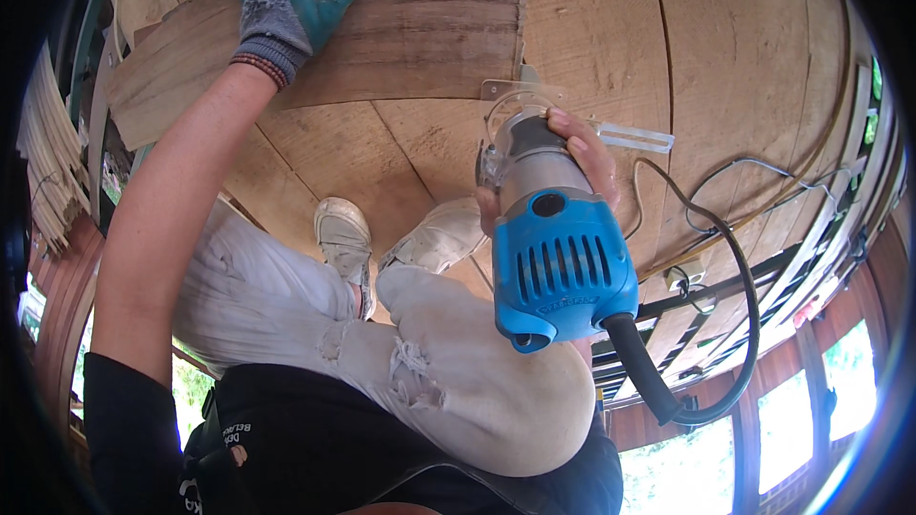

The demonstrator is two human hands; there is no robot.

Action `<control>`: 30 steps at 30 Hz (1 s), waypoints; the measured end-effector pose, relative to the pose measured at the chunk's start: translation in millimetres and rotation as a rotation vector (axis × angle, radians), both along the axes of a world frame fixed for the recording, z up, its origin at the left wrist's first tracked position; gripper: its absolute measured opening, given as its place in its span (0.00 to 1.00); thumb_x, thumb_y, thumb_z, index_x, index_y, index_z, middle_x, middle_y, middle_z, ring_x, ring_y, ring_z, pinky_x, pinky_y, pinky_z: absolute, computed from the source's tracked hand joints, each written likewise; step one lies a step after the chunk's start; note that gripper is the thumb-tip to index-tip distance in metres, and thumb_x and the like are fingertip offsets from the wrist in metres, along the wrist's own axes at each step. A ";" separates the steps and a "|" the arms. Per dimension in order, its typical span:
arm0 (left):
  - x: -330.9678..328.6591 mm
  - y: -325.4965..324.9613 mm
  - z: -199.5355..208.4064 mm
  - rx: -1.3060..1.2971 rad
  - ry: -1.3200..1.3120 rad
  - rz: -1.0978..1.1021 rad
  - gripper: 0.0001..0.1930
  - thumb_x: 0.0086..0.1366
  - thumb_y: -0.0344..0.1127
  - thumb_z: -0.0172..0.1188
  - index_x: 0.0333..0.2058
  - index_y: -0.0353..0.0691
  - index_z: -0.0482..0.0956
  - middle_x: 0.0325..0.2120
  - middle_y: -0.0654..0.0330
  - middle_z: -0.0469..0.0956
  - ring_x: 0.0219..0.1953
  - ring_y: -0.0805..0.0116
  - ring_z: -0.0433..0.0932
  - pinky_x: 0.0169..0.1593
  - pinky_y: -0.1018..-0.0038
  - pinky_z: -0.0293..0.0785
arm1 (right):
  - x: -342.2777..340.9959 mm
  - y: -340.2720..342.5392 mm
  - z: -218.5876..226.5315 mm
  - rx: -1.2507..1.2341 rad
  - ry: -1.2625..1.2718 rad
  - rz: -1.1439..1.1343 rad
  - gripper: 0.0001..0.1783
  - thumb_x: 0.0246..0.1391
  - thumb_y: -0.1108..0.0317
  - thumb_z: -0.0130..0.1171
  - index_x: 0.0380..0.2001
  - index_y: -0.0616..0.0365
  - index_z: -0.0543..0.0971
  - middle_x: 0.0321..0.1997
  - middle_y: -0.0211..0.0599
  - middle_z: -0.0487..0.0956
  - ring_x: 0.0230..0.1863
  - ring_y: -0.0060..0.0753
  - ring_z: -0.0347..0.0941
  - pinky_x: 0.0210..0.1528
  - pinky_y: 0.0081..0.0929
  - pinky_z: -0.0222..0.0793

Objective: The person cuts a wooden plank with a miter saw, carries it to a wooden deck, and uses a handheld router to shape the plank's edges. The person repeatedly flips the plank to route multiple sides.

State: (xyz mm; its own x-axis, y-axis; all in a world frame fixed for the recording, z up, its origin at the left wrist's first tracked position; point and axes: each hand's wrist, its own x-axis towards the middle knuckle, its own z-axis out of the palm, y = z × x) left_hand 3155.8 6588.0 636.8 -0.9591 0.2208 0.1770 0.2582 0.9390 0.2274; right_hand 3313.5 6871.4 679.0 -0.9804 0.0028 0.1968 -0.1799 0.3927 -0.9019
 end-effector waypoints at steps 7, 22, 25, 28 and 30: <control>0.5 -0.8 -1.5 -0.016 0.013 0.004 0.17 0.61 0.49 0.64 0.37 0.42 0.76 0.32 0.53 0.79 0.39 0.48 0.77 0.49 0.53 0.65 | -4.4 -1.8 -3.4 0.012 0.027 -0.012 0.47 0.48 0.53 0.77 0.66 0.53 0.63 0.59 0.53 0.76 0.61 0.53 0.75 0.66 0.51 0.73; -0.6 -0.1 1.8 0.003 -0.026 0.015 0.17 0.60 0.50 0.64 0.36 0.42 0.75 0.31 0.53 0.78 0.39 0.48 0.76 0.49 0.52 0.65 | -15.3 2.6 -4.7 0.058 0.010 0.025 0.49 0.47 0.54 0.78 0.66 0.51 0.61 0.60 0.52 0.74 0.62 0.52 0.74 0.67 0.50 0.71; -0.3 -0.8 1.7 0.002 -0.021 0.016 0.18 0.61 0.50 0.64 0.37 0.42 0.76 0.32 0.52 0.78 0.40 0.48 0.76 0.51 0.52 0.65 | -18.2 6.6 -2.0 0.059 -0.013 0.094 0.54 0.43 0.64 0.80 0.69 0.46 0.58 0.64 0.49 0.71 0.66 0.49 0.71 0.69 0.47 0.69; 0.1 -1.9 0.6 0.005 -0.021 0.014 0.19 0.61 0.51 0.63 0.38 0.41 0.76 0.33 0.52 0.78 0.41 0.48 0.76 0.52 0.51 0.65 | -20.2 7.7 -3.1 0.048 -0.014 0.104 0.54 0.43 0.64 0.79 0.70 0.47 0.57 0.64 0.49 0.71 0.66 0.49 0.71 0.69 0.47 0.69; 0.4 -2.1 -0.1 0.008 -0.029 0.017 0.19 0.61 0.52 0.63 0.39 0.41 0.76 0.33 0.51 0.78 0.41 0.47 0.76 0.53 0.50 0.64 | -21.5 8.3 -5.2 0.031 -0.012 0.110 0.55 0.42 0.63 0.79 0.70 0.48 0.57 0.64 0.49 0.71 0.66 0.50 0.71 0.69 0.47 0.70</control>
